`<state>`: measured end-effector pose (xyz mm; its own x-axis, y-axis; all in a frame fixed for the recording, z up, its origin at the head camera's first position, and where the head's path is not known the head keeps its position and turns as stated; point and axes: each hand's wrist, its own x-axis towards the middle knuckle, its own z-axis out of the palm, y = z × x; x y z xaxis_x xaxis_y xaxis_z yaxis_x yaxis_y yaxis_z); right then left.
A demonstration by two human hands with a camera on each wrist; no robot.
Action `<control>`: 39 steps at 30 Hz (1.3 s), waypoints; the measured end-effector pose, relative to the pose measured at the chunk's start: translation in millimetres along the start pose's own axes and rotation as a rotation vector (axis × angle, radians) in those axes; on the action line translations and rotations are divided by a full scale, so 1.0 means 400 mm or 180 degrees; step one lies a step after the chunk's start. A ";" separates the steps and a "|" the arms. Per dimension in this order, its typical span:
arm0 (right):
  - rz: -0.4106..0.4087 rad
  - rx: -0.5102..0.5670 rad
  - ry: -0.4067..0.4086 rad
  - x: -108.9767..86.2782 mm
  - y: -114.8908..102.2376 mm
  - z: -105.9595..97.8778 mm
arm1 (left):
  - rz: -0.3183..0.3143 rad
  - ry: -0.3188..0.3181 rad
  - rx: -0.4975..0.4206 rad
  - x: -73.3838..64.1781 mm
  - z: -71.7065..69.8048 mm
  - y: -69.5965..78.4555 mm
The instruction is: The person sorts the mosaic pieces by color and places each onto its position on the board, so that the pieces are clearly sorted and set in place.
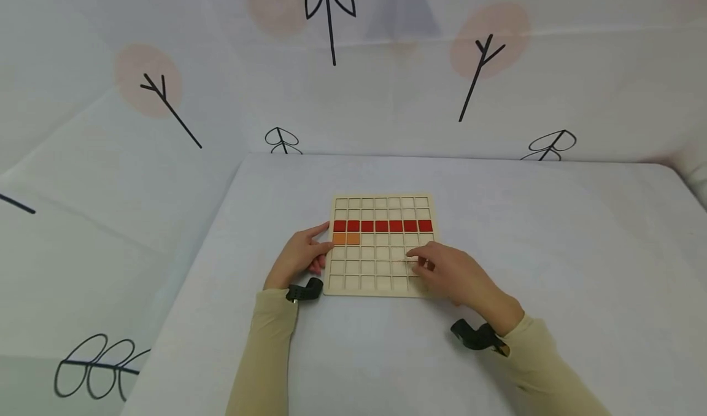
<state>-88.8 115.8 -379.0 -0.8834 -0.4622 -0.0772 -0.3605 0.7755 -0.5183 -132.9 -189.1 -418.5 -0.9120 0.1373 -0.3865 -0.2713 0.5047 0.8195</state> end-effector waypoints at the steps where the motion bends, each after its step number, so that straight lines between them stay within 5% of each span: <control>1: 0.0002 0.0004 -0.0011 -0.008 0.004 -0.004 | -0.0009 0.0005 -0.0004 0.000 0.000 -0.001; 9: 0.0046 0.0051 0.0044 -0.074 0.042 -0.017 | -0.0068 0.0001 0.0007 0.001 0.004 -0.005; 20: 0.0137 -0.0161 0.0450 -0.157 0.106 -0.005 | 0.0006 0.0001 0.0005 0.000 0.000 0.002; 39: 0.0460 -0.0055 0.0339 -0.216 0.174 -0.009 | -0.0026 0.0001 -0.0037 0.000 0.001 0.003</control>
<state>-38.5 211.4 -405.5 -0.9528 -0.2980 -0.0589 -0.2316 0.8382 -0.4936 -133.0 -188.4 -417.7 -0.9098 0.1328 -0.3932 -0.2825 0.4959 0.8212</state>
